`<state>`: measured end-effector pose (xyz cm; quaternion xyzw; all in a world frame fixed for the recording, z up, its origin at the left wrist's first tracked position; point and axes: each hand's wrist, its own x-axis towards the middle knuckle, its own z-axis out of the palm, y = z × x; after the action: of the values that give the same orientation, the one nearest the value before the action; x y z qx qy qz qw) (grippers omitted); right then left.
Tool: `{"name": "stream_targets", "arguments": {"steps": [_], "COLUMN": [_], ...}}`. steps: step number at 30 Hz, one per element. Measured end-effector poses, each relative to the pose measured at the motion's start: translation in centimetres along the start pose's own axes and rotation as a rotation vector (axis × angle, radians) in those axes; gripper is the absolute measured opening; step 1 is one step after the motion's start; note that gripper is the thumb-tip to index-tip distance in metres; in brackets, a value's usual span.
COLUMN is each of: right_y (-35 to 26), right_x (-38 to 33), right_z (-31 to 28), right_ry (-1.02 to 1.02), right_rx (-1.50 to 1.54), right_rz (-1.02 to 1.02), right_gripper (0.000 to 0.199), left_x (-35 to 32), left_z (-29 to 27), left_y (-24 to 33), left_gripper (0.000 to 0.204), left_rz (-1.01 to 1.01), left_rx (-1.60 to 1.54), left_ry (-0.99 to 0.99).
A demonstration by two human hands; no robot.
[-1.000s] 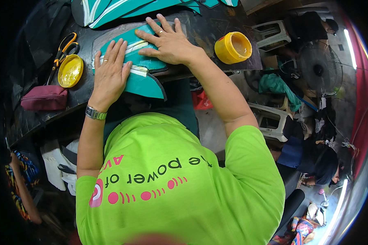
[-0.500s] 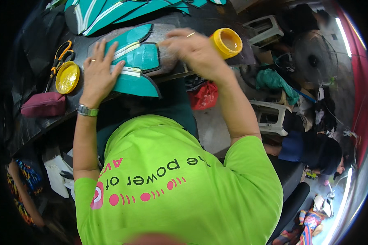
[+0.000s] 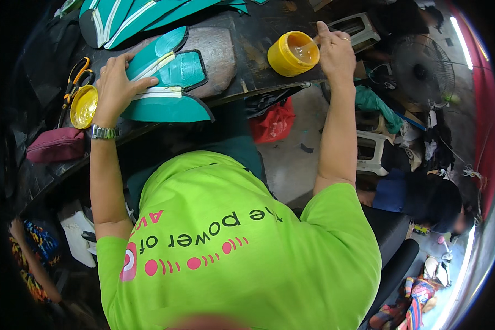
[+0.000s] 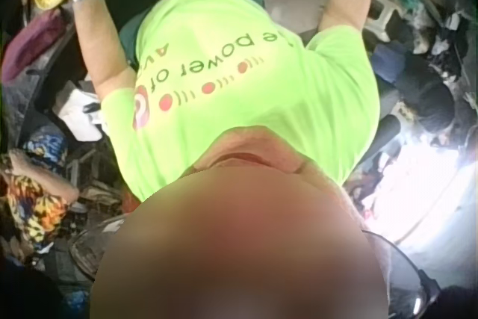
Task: The person repeatedly applies a yellow paste to teal and white leaf-shaped craft pieces and presses them together on a workbench. They handle the pieces one at a time, aligning and smoothing the edges, then stack the assembled units. Near the end, they pour a liquid from a metal can into a small yellow container.
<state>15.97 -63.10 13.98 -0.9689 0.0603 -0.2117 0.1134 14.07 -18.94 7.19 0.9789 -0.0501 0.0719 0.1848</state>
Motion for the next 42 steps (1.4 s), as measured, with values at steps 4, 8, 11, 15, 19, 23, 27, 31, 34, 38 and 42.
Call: {"name": "stream_targets", "arguments": {"steps": [4, 8, 11, 15, 19, 23, 27, 31, 34, 38, 42], "right_y": [-1.9, -4.6, -7.6, -12.4, -16.0, -17.6, -17.1, -15.6, -14.3, -12.6, -11.7], "right_x": [-1.9, -4.3, -6.4, -8.2, -8.8, -8.0, -7.6, -8.3, -9.4, -10.1, -11.4], "right_z": [-1.0, -4.1, -3.5, 4.2, 10.3, 12.4, 12.1, 10.4, 8.7, 6.9, 6.9], "right_ry": [-0.367, -0.855, -0.811, -0.543, -0.443, -0.307, -0.343, -0.449, -0.534, -0.606, -0.471], "right_rx": [-0.434, -0.391, 0.191, 0.711, 0.212, -0.007, 0.057, 0.076, 0.147, 0.517, 0.634], "right_rz": [0.136, 0.128, -0.262, -0.671, -0.803, -0.850, -0.881, -0.957, -0.942, -0.738, -0.512], "right_gripper": [0.071, 0.065, 0.062, 0.052, 0.061, 0.073, 0.071, 0.066, 0.058, 0.050, 0.050], "left_x": [0.4, 0.7, 1.8, 3.4, 3.2, 3.3, 3.2, 3.2, 3.1, 1.9, 0.8], "left_z": [0.5, 1.0, 1.0, 2.1, 3.2, 3.5, 3.6, 3.5, 3.4, 3.3, 3.5], "left_y": [-0.1, -0.6, -1.4, -2.0, -2.4, -2.7, -2.8, -3.0, -2.9, -2.6, -2.3], "left_gripper": [0.071, 0.060, 0.056, 0.056, 0.057, 0.056, 0.041, 0.030, 0.029, 0.032, 0.031], "left_rz": [0.045, 0.147, 0.132, 0.086, 0.087, 0.167, 0.167, 0.123, 0.108, 0.033, -0.026], "left_rx": [-0.160, -0.389, -0.334, -0.241, -0.247, -0.235, -0.228, -0.224, -0.192, -0.105, -0.111], "left_ry": [0.122, 0.282, 0.359, 0.347, 0.359, 0.420, 0.395, 0.304, 0.321, 0.364, 0.355]}}
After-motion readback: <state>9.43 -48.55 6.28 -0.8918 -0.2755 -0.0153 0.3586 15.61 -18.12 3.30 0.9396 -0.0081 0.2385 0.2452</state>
